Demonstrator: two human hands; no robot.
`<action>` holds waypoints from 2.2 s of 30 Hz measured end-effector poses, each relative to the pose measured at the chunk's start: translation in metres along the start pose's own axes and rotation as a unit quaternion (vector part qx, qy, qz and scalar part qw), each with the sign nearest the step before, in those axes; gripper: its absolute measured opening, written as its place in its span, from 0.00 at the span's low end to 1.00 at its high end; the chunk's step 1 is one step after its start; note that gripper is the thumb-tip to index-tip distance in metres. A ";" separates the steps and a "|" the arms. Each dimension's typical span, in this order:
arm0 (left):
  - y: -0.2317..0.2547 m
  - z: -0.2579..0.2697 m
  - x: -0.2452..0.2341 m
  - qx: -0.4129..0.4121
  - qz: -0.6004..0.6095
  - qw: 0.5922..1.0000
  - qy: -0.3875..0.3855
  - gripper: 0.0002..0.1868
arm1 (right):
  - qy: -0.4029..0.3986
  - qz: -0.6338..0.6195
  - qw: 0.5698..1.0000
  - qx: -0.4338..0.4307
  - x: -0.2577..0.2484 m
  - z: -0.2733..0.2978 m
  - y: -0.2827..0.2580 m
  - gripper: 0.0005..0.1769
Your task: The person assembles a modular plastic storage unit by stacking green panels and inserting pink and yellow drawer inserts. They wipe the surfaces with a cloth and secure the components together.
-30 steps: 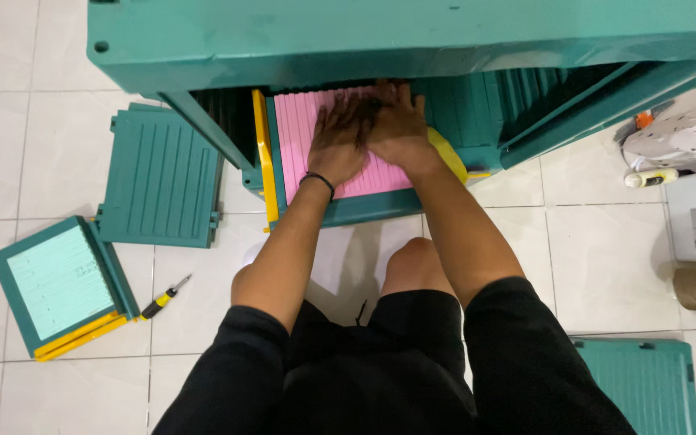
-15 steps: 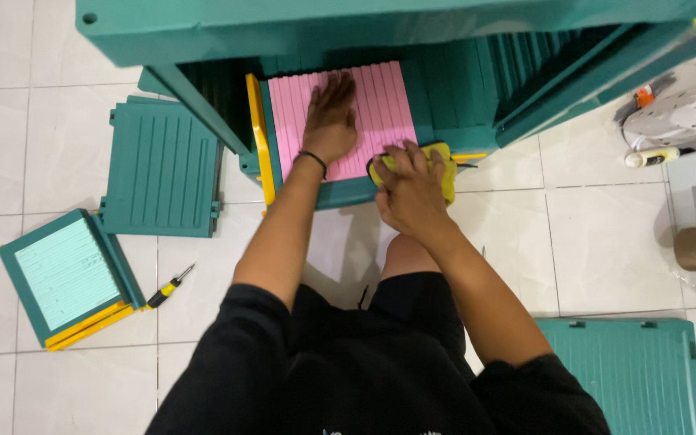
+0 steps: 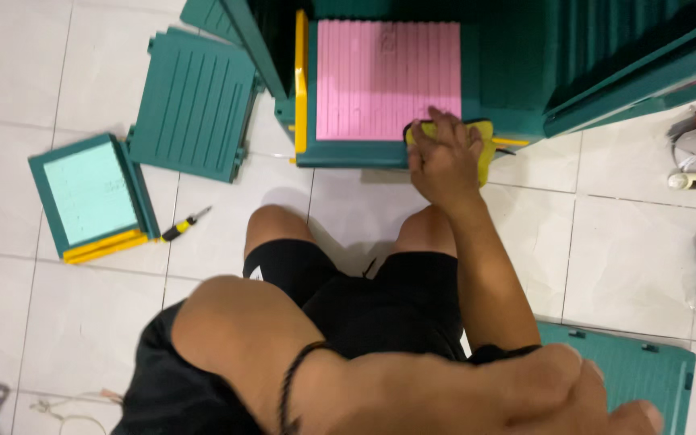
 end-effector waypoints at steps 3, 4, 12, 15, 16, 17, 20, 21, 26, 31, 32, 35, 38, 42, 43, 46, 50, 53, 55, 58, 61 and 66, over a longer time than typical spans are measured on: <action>0.002 0.000 -0.024 -0.005 -0.230 0.972 0.050 0.19 | 0.001 -0.002 1.000 0.006 -0.002 0.000 0.001 0.21; 0.003 0.007 -0.035 -0.026 -0.211 0.976 0.052 0.17 | 0.001 -0.003 1.000 0.008 -0.003 0.002 -0.001 0.21; -0.119 0.076 -0.015 -0.289 -0.085 0.953 0.021 0.24 | 0.046 0.006 0.999 0.011 -0.004 0.002 -0.004 0.19; -0.239 0.084 0.038 -0.295 -0.064 0.948 0.105 0.10 | 0.096 -0.012 0.995 0.010 -0.004 0.006 -0.010 0.16; -0.267 0.092 0.056 -0.316 -0.074 0.940 0.103 0.16 | 0.105 -0.024 0.994 0.005 -0.006 0.008 -0.013 0.16; -0.291 0.098 0.073 -0.337 -0.086 0.932 0.104 0.23 | 0.115 -0.036 0.993 -0.002 -0.008 0.008 -0.015 0.15; -0.339 0.111 0.115 -0.317 -0.164 0.929 0.096 0.27 | 0.121 -0.055 0.991 0.000 -0.013 0.008 -0.022 0.14; -0.348 0.115 0.128 -0.336 -0.170 0.923 0.076 0.27 | 0.121 -0.060 0.991 -0.001 -0.013 0.007 -0.024 0.12; -0.367 0.127 0.153 -0.381 -0.188 0.905 0.026 0.29 | 0.127 -0.100 0.985 0.060 -0.007 -0.015 -0.021 0.05; -0.366 0.126 0.148 -0.391 -0.177 0.903 0.021 0.29 | 0.104 -0.096 0.981 0.131 0.019 -0.046 -0.013 0.05; -0.365 0.125 0.146 -0.391 -0.176 0.903 0.020 0.29 | 0.098 -0.094 0.980 0.145 0.025 -0.053 -0.010 0.06; -0.364 0.124 0.141 -0.382 -0.166 0.909 0.027 0.29 | 0.099 -0.034 0.979 0.173 0.041 -0.082 0.002 0.06; -0.365 0.125 0.140 -0.383 -0.165 0.909 0.014 0.29 | 0.080 0.021 0.979 0.186 0.059 -0.118 0.019 0.11; -0.366 0.124 0.139 -0.394 -0.165 0.904 0.027 0.29 | 0.000 0.046 0.963 0.267 0.092 -0.169 0.047 0.16; -0.366 0.123 0.140 -0.398 -0.164 0.902 0.022 0.29 | 0.014 0.080 0.962 0.260 0.099 -0.179 0.050 0.20; -0.366 0.120 0.142 -0.408 -0.173 0.896 0.023 0.30 | 0.020 0.090 0.961 0.262 0.108 -0.200 0.056 0.22; -0.367 0.117 0.145 -0.435 -0.178 0.883 0.024 0.30 | -0.019 0.112 0.962 0.247 0.086 -0.183 0.044 0.19; -0.366 0.119 0.147 -0.443 -0.174 0.879 0.021 0.29 | -0.027 0.028 0.979 0.201 0.056 -0.130 0.021 0.11; -0.367 0.120 0.147 -0.434 -0.180 0.883 0.024 0.29 | 0.018 -0.008 0.981 0.194 0.042 -0.086 0.004 0.07; -0.368 0.122 0.148 -0.419 -0.182 0.889 0.028 0.30 | 0.049 -0.018 0.978 0.200 0.038 -0.054 -0.006 0.05; -0.368 0.123 0.146 -0.409 -0.172 0.896 0.024 0.31 | 0.054 -0.008 0.981 0.189 0.048 -0.071 0.003 0.04; -0.368 0.123 0.141 -0.402 -0.156 0.902 0.032 0.29 | 0.025 0.046 0.982 0.183 0.076 -0.152 0.037 0.09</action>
Point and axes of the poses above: each hand's wrist, its own z-axis away from the middle knuckle, its own x-axis out of the palm, y = z × x, the point moved 2 cm from there along -z, towards the middle knuckle, and after that the axes turned 1 degree about x, right-handed, at the moved point
